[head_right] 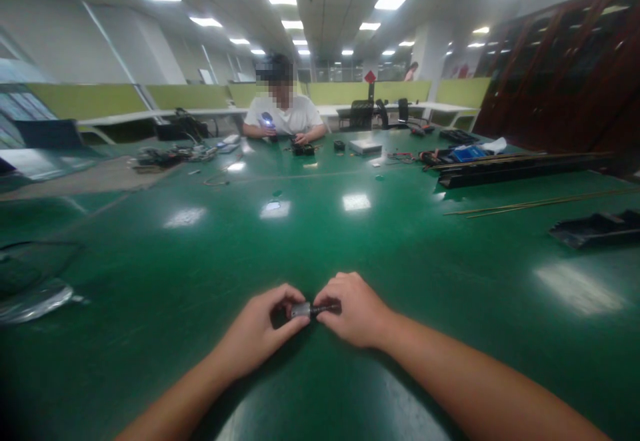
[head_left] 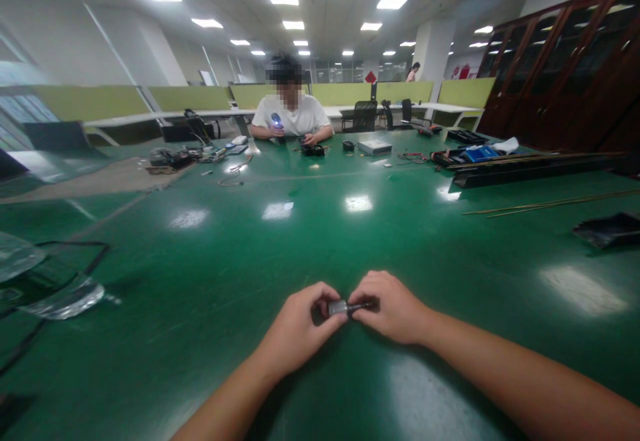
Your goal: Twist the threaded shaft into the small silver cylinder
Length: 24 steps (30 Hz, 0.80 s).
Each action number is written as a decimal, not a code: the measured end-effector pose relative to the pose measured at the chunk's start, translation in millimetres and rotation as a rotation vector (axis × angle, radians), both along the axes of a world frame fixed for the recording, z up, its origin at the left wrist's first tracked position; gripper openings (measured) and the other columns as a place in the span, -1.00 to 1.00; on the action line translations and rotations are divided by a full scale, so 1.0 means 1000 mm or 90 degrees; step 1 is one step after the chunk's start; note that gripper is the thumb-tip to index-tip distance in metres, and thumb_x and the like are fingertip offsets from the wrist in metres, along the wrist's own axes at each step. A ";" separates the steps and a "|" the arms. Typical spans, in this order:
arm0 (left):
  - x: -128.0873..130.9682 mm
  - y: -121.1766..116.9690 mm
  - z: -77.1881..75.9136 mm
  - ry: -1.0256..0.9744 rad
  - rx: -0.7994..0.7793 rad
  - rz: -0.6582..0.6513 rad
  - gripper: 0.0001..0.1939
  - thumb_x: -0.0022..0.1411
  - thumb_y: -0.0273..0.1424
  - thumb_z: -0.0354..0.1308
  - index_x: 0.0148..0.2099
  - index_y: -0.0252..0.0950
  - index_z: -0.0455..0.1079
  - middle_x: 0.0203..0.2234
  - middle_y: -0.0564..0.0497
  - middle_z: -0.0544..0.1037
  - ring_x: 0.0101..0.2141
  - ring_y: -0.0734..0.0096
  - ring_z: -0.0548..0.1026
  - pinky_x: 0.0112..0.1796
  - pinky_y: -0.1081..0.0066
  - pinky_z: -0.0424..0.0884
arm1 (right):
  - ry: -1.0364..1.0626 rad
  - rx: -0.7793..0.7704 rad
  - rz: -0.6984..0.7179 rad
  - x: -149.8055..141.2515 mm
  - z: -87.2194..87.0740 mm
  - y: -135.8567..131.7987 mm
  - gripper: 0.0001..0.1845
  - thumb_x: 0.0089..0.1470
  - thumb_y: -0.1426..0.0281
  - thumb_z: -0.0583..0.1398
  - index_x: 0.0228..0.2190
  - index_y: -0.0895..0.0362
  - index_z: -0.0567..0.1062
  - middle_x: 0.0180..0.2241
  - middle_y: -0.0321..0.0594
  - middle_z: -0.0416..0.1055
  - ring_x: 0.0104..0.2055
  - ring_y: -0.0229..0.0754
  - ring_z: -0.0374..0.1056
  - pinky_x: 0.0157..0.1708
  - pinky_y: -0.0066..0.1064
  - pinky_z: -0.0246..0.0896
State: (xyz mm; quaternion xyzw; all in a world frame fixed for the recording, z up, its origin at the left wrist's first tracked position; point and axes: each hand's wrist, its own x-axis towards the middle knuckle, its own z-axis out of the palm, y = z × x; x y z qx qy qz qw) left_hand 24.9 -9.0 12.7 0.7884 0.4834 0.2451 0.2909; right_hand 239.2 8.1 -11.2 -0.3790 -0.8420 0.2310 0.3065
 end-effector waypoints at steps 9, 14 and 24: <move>0.001 -0.001 -0.001 0.012 0.016 0.007 -0.88 0.13 -0.40 0.25 -0.26 -0.27 0.41 -0.40 0.05 0.51 -0.36 0.35 0.46 -0.32 0.42 0.31 | 0.003 0.013 0.006 0.000 -0.002 0.001 -0.86 -0.03 0.46 0.35 -0.33 0.08 0.57 -0.36 -0.28 0.51 -0.24 -0.17 0.34 -0.19 -0.32 0.14; 0.001 -0.001 0.000 0.019 0.016 0.006 -0.88 0.13 -0.39 0.26 -0.27 -0.28 0.40 -0.41 0.05 0.51 -0.37 0.34 0.46 -0.32 0.41 0.31 | -0.003 0.014 0.008 0.001 -0.002 0.001 -0.86 -0.03 0.45 0.35 -0.33 0.09 0.57 -0.37 -0.27 0.52 -0.25 -0.17 0.35 -0.20 -0.32 0.14; 0.003 -0.001 0.001 0.015 0.008 0.004 -0.89 0.16 -0.39 0.24 -0.27 -0.29 0.38 -0.40 0.05 0.49 -0.36 0.35 0.45 -0.32 0.42 0.30 | 0.010 0.012 0.012 0.001 -0.002 0.002 -0.90 -0.01 0.46 0.33 -0.36 0.09 0.58 -0.40 -0.28 0.50 -0.28 -0.19 0.35 -0.22 -0.34 0.13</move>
